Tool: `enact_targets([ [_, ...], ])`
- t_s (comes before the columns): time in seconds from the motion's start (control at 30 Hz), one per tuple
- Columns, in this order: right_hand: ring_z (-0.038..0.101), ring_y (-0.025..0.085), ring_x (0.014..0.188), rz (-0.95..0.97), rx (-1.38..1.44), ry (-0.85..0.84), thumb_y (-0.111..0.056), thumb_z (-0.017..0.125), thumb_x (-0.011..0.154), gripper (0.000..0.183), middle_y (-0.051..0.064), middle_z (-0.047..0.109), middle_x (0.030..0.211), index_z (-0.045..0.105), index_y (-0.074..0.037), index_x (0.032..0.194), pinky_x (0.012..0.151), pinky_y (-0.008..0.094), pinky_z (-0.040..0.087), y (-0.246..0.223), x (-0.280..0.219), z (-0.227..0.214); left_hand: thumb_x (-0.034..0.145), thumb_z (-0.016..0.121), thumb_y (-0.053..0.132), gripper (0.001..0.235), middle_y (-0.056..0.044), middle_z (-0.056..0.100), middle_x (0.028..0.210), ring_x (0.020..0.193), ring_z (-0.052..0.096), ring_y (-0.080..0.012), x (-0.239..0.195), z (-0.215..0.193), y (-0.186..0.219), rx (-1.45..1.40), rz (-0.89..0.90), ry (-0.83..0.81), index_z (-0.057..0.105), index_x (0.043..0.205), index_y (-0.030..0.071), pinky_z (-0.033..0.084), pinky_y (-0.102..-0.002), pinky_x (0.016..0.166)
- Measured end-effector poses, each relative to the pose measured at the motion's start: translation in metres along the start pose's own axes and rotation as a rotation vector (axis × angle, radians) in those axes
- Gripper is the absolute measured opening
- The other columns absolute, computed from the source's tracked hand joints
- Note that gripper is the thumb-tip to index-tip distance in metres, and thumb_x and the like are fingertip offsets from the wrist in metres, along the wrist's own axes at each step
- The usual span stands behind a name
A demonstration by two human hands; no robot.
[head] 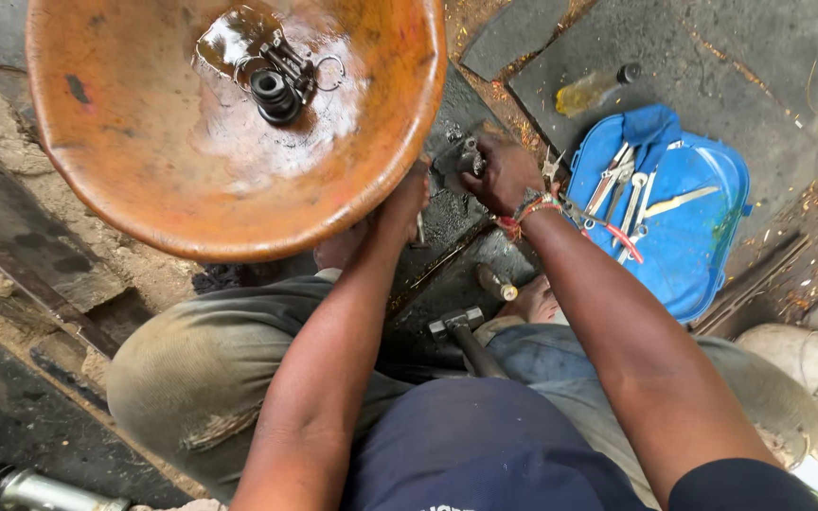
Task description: The person sits on the ground and works on a cylindrical metal part, using a hammer to tap it and a bottle to pour liquid into it. The person also handles a smaller metal component and uses a rag to wipe the parts.
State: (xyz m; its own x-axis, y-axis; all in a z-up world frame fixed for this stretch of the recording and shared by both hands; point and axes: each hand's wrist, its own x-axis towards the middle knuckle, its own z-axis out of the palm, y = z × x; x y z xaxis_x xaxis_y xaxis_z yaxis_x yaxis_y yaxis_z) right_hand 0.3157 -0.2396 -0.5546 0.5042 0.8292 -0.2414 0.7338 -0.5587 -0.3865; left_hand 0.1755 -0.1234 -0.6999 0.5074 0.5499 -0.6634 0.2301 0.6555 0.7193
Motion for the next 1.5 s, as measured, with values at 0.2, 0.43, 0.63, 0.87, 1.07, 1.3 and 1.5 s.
enact_targets([
  [0.2, 0.072, 0.023, 0.089, 0.588, 1.173, -0.027, -0.027, 0.071, 0.094, 0.035, 0.01, 0.071, 0.114, 0.062, -0.011, 0.124, 0.075, 0.036, 0.061, 0.033, -0.051, 0.009, 0.085, 0.08, 0.044, 0.045, -0.005, 0.059, 0.082, 0.068, 0.059, -0.017, -0.03, 0.019, 0.0, 0.091, -0.192, -0.041, 0.059, 0.097, 0.006, 0.046, -0.029, 0.047],
  [0.43, 0.068, 0.022, 0.106, 0.404, 1.443, -0.146, -0.001, 0.079, 0.085, 0.053, 0.009, 0.066, 0.12, 0.058, -0.007, 0.133, 0.093, 0.035, 0.059, 0.051, -0.092, 0.003, 0.061, 0.097, 0.02, 0.067, -0.012, 0.062, 0.096, 0.085, 0.07, -0.0283, -0.08, 0.054, 0.048, 0.245, 0.132, -0.138, 0.051, 0.107, 0.004, 0.059, -0.039, 0.063],
  [0.63, 0.069, 0.024, 0.101, 0.146, 0.715, -0.077, -0.002, 0.079, 0.075, 0.081, 0.014, 0.07, 0.119, 0.046, -0.013, 0.148, 0.086, 0.038, 0.058, 0.026, -0.061, -0.014, 0.072, 0.09, 0.017, 0.065, -0.02, 0.073, 0.104, 0.098, 0.074, -0.0362, -0.111, 0.069, 0.082, 0.739, 0.732, -0.179, 0.056, 0.126, 0.002, 0.06, -0.045, 0.081],
  [0.87, 0.072, 0.031, 0.109, -0.088, 0.528, 0.295, -0.006, 0.087, 0.074, 0.06, 0.015, 0.071, 0.118, 0.062, -0.008, 0.129, 0.093, 0.042, 0.058, 0.017, -0.048, 0.0, 0.067, 0.09, 0.015, 0.075, -0.027, 0.069, 0.105, 0.1, 0.069, -0.0438, -0.095, 0.068, 0.084, 0.834, 0.723, -0.209, 0.051, 0.129, -0.004, 0.055, -0.05, 0.081],
  [1.07, 0.07, 0.033, 0.108, -0.075, 0.485, 0.425, -0.009, 0.089, 0.071, 0.058, 0.016, 0.07, 0.116, 0.062, -0.006, 0.122, 0.093, 0.043, 0.056, 0.02, -0.035, -0.001, 0.105, 0.066, 0.024, 0.039, -0.022, 0.072, 0.094, 0.085, 0.074, -0.0377, -0.085, 0.067, 0.1, 0.788, 0.636, -0.213, 0.05, 0.128, -0.003, 0.055, -0.047, 0.07],
  [1.3, 0.07, 0.031, 0.114, -0.167, 0.445, 0.495, -0.016, 0.094, 0.076, 0.06, 0.015, 0.072, 0.123, 0.063, -0.006, 0.127, 0.111, 0.048, 0.048, 0.022, -0.014, 0.008, 0.106, 0.064, 0.013, 0.023, -0.017, 0.073, 0.099, 0.092, 0.074, -0.0208, -0.127, 0.091, 0.16, 0.595, 0.715, -0.342, 0.06, 0.121, -0.003, 0.058, -0.037, 0.077],
  [1.5, 0.07, 0.032, 0.118, -0.125, 0.657, 0.43, -0.017, 0.09, 0.082, 0.058, 0.014, 0.07, 0.126, 0.061, -0.006, 0.131, 0.107, 0.04, 0.055, 0.014, -0.021, 0.01, 0.102, 0.065, 0.0, 0.022, -0.011, 0.072, 0.119, 0.121, 0.065, -0.0146, -0.111, 0.101, 0.14, 0.125, 0.616, -0.588, 0.062, 0.124, -0.005, 0.052, -0.032, 0.109],
])
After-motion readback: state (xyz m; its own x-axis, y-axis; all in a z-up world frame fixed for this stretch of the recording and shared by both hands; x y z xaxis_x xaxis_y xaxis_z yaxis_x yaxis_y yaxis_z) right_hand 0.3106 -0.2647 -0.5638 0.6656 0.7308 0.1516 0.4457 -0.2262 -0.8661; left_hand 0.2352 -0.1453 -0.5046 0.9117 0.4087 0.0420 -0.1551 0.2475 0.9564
